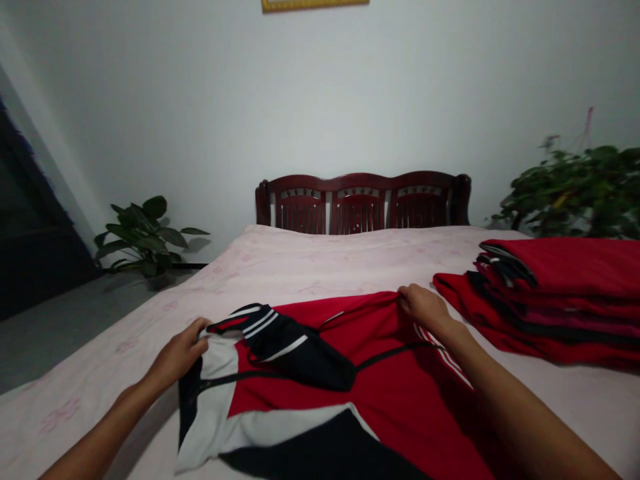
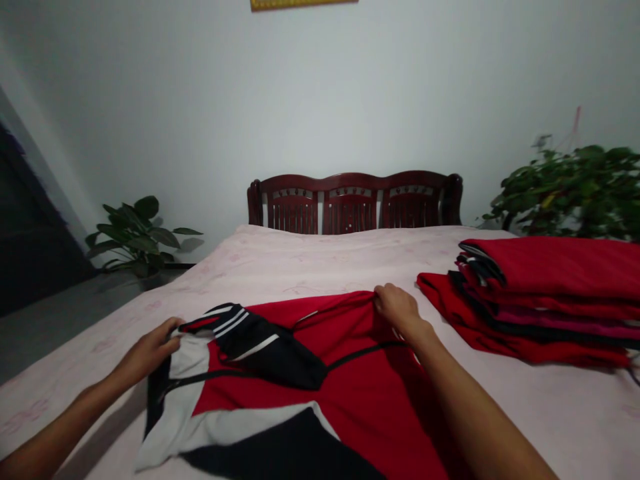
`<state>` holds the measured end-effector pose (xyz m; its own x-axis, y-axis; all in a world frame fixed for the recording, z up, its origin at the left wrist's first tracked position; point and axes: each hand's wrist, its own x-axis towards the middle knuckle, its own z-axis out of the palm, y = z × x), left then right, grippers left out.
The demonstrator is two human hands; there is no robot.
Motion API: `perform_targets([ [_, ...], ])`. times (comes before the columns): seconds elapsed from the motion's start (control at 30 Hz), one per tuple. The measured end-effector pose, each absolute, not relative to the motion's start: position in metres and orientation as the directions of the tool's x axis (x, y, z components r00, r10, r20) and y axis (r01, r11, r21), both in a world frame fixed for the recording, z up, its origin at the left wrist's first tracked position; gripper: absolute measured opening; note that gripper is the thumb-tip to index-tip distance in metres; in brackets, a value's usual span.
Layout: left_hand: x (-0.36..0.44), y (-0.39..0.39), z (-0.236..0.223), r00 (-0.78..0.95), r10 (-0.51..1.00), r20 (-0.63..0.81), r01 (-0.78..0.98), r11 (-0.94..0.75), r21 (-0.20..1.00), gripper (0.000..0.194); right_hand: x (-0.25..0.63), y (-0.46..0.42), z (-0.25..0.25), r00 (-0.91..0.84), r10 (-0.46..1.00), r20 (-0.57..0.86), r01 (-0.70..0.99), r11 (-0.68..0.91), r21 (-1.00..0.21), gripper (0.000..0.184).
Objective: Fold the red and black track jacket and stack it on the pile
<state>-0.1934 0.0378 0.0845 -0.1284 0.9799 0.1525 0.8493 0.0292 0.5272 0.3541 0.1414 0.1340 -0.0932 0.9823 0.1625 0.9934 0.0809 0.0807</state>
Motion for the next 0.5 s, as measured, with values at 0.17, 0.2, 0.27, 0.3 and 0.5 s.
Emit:
perform_targets([
  [0.17, -0.164, 0.085, 0.066, -0.215, 0.977, -0.012, 0.841, 0.191, 0.506, 0.035, 0.347, 0.118, 0.132, -0.045, 0.989, 0.142, 0.991, 0.026, 0.132, 0.032],
  [0.2, -0.159, 0.088, 0.062, -0.221, 0.975, -0.016, 0.838, 0.198, 0.509, 0.041, 0.336, 0.111, 0.130, -0.115, 0.981, 0.159, 0.989, 0.097, 0.116, 0.034],
  [0.27, -0.152, 0.090, 0.057, -0.246, 0.969, -0.014, 0.831, 0.218, 0.511, 0.054, 0.304, 0.093, 0.125, -0.333, 0.927, 0.172, 0.942, 0.334, 0.026, 0.040],
  [0.3, -0.149, 0.090, 0.056, -0.263, 0.965, -0.013, 0.828, 0.232, 0.510, 0.059, 0.286, 0.084, 0.122, -0.445, 0.882, 0.159, 0.889, 0.456, -0.042, 0.043],
  [0.5, -0.135, 0.081, 0.057, -0.249, 0.968, -0.020, 0.818, 0.222, 0.531, 0.044, 0.209, 0.046, 0.096, -0.766, 0.633, -0.116, 0.642, 0.763, -0.076, 0.069],
])
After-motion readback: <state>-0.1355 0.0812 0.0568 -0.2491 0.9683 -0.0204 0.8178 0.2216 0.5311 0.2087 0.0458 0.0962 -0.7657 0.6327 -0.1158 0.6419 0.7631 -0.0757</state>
